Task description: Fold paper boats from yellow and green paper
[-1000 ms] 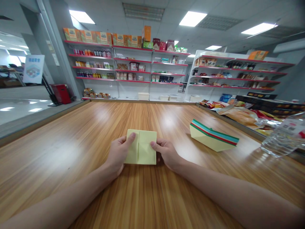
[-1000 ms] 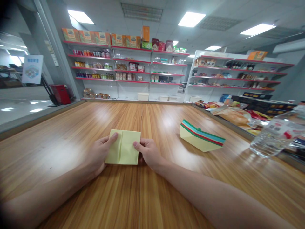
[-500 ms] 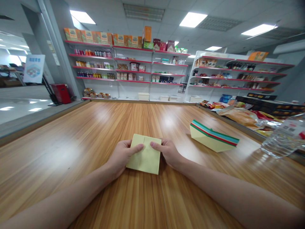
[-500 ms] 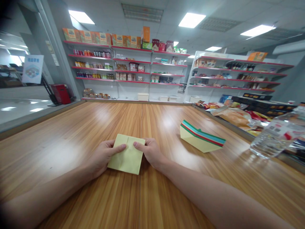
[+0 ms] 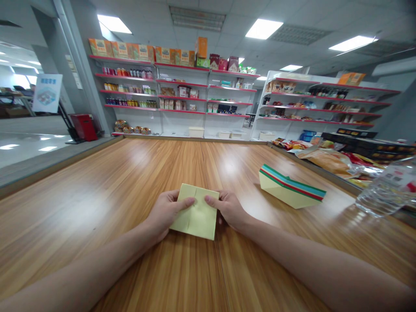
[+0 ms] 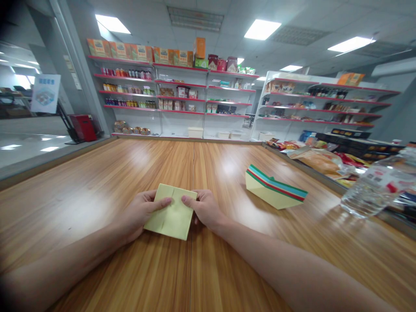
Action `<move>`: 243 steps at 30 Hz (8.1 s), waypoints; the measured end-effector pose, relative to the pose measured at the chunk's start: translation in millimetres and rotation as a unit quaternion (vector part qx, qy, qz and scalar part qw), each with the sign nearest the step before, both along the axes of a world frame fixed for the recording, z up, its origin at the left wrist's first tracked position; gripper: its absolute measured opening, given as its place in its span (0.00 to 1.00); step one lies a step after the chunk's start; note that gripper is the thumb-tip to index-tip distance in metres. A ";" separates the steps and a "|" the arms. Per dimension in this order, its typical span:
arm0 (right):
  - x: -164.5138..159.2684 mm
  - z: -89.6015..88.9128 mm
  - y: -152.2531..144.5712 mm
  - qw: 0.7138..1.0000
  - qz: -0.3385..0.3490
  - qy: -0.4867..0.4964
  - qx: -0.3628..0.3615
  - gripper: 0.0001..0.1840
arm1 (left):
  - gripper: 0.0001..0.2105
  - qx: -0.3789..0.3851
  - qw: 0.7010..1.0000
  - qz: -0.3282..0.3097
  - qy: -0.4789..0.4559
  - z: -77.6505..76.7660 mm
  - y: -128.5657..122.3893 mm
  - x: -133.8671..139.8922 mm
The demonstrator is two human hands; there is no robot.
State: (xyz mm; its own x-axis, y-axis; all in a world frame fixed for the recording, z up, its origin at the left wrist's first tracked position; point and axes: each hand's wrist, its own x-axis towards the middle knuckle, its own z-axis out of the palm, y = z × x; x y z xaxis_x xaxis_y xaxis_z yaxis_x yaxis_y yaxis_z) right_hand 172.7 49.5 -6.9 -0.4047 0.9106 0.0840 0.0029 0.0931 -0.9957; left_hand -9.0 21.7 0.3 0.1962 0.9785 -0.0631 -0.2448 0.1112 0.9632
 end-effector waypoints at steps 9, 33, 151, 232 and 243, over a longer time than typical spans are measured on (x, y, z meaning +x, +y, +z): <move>-0.7 2.4 -3.4 0.996 0.080 0.038 0.024 0.23 | 0.17 0.023 0.998 0.040 -0.036 -2.8 -0.7 5.0; -0.9 1.5 -5.0 0.991 0.103 0.004 -0.080 0.28 | 0.16 -0.012 0.985 0.080 -0.153 3.4 -2.7 10.4; 2.2 3.0 6.7 0.984 -0.007 0.165 -0.059 0.15 | 0.15 0.047 0.989 0.140 -0.020 -3.6 7.8 -4.0; -1.4 2.1 4.0 0.988 -0.027 0.144 -0.050 0.18 | 0.18 0.021 0.993 0.073 -0.096 -4.7 4.0 5.7; -0.2 2.7 2.9 0.988 -0.028 0.141 -0.048 0.15 | 0.19 0.003 0.994 0.063 -0.089 -4.3 4.6 5.5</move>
State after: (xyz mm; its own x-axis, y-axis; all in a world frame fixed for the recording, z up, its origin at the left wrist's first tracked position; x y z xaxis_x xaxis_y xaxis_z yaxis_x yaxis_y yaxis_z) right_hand 172.5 52.4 -4.1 -0.3259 0.9404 0.0971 -0.2725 0.0049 -0.9621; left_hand -3.5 26.4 -4.0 0.0798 0.9963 -0.0328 -0.4239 0.0637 0.9035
